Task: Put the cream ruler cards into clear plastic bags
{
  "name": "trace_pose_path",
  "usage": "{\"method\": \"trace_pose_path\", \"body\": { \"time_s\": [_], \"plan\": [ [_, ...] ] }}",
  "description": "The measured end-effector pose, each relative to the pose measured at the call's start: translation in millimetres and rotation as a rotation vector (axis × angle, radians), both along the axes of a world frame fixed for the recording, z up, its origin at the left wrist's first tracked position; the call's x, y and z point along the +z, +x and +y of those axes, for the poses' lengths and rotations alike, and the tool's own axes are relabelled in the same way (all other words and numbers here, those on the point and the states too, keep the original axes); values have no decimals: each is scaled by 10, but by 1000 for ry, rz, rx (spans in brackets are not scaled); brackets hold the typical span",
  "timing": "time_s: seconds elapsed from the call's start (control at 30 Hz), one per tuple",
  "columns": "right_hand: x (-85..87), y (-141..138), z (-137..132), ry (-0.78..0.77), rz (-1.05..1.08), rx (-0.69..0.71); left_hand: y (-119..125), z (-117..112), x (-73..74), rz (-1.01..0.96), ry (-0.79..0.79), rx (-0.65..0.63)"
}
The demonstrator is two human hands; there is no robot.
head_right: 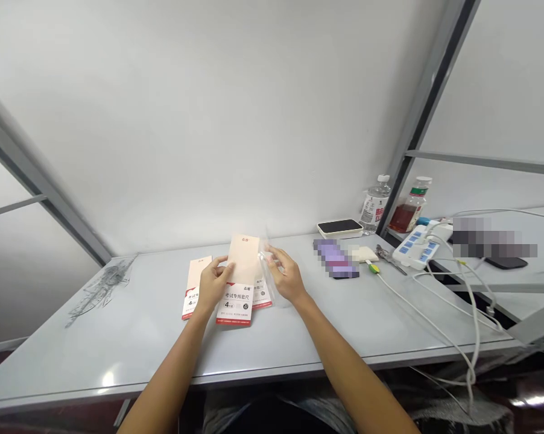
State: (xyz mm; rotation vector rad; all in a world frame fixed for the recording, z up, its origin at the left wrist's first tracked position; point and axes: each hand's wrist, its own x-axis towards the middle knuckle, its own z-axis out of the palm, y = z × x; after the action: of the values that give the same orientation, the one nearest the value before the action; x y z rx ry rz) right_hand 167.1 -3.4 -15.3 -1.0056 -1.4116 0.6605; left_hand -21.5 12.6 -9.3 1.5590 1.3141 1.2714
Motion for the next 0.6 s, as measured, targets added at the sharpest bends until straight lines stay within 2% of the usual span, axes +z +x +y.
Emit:
{"method": "trace_pose_path", "body": {
  "time_s": [0.17, 0.3, 0.43, 0.6],
  "plan": [
    [28, 27, 48, -150, 351, 145, -4, -12, 44, -64, -46, -75],
    [62, 84, 73, -256, 574, 216, -17, -29, 82, -24, -65, -60],
    [95, 137, 77, -313, 657, 272, -41, -27, 87, 48, -76, 16],
    [85, 150, 83, -337, 629, 316, -43, -14, 83, 90, -74, 71]
  ]
}}
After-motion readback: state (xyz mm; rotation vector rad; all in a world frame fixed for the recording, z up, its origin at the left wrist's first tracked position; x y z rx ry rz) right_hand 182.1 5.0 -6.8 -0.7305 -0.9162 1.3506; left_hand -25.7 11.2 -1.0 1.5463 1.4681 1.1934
